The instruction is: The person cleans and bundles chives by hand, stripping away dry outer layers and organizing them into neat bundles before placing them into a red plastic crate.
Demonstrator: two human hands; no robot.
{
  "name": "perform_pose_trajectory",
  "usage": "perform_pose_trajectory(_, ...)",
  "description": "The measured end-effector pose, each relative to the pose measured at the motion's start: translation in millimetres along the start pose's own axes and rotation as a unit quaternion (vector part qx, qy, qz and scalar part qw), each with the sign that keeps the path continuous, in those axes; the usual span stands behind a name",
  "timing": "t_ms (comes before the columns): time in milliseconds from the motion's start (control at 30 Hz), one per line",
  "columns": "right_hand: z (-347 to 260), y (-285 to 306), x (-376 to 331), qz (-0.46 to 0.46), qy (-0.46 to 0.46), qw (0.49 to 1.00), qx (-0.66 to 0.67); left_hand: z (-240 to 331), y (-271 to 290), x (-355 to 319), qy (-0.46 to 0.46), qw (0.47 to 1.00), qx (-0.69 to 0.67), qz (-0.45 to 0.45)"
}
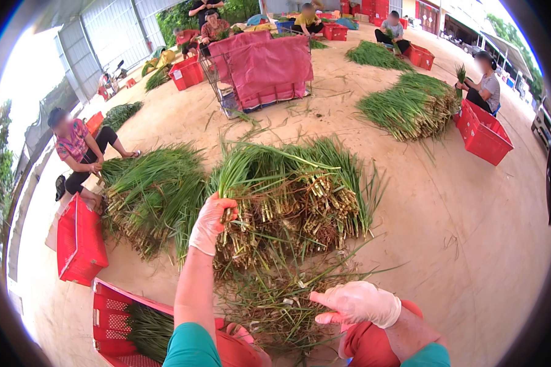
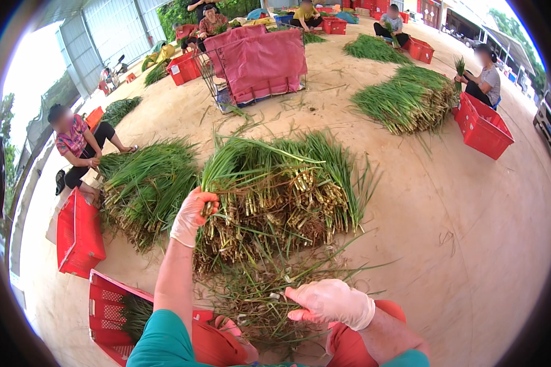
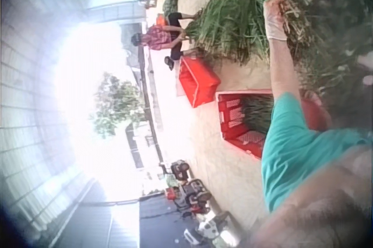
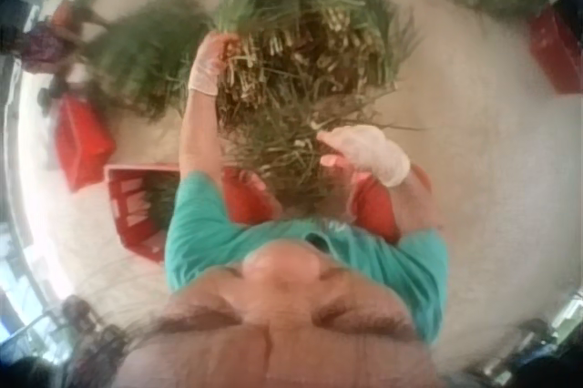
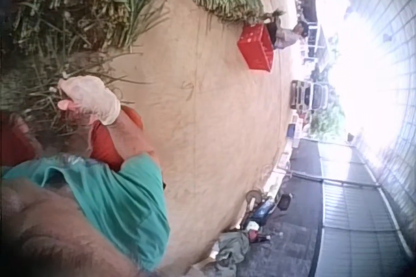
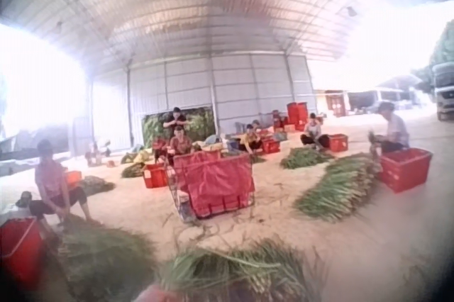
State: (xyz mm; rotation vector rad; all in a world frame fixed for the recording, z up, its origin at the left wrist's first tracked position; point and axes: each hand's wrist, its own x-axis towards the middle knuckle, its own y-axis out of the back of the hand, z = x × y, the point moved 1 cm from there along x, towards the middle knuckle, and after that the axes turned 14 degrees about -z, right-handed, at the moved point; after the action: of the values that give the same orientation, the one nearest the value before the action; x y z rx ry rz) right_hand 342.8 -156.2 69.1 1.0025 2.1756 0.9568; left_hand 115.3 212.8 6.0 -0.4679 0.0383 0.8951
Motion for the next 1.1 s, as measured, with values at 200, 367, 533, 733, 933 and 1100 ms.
perform_pose_trajectory(200, -2, 3, 2, -0.003, -0.064, 0.997, 0.033, 72, -15, -75, 0.029, 0.939, 0.342, -0.017)
perform_pose_trajectory(367, -4, 16, 16, 0.109, -0.055, 0.957, 0.264, 101, -24, -138, -0.019, 0.854, 0.520, -0.010)
perform_pose_trajectory(533, 0, 12, 44, 0.178, 0.043, 0.766, 0.616, 136, -90, -209, 0.030, 0.676, 0.735, 0.046)
perform_pose_trajectory(733, -8, -8, 76, 0.056, 0.167, 0.623, 0.762, 126, -149, -279, -0.064, 0.513, 0.856, -0.012)
perform_pose_trajectory(933, -30, 1, 75, 0.097, 0.345, 0.510, 0.782, 68, -200, -308, -0.099, 0.268, 0.957, -0.042)
perform_pose_trajectory(1100, -33, 13, 48, 0.293, 0.328, 0.487, 0.755, 42, -230, -322, -0.178, 0.399, 0.893, -0.110)
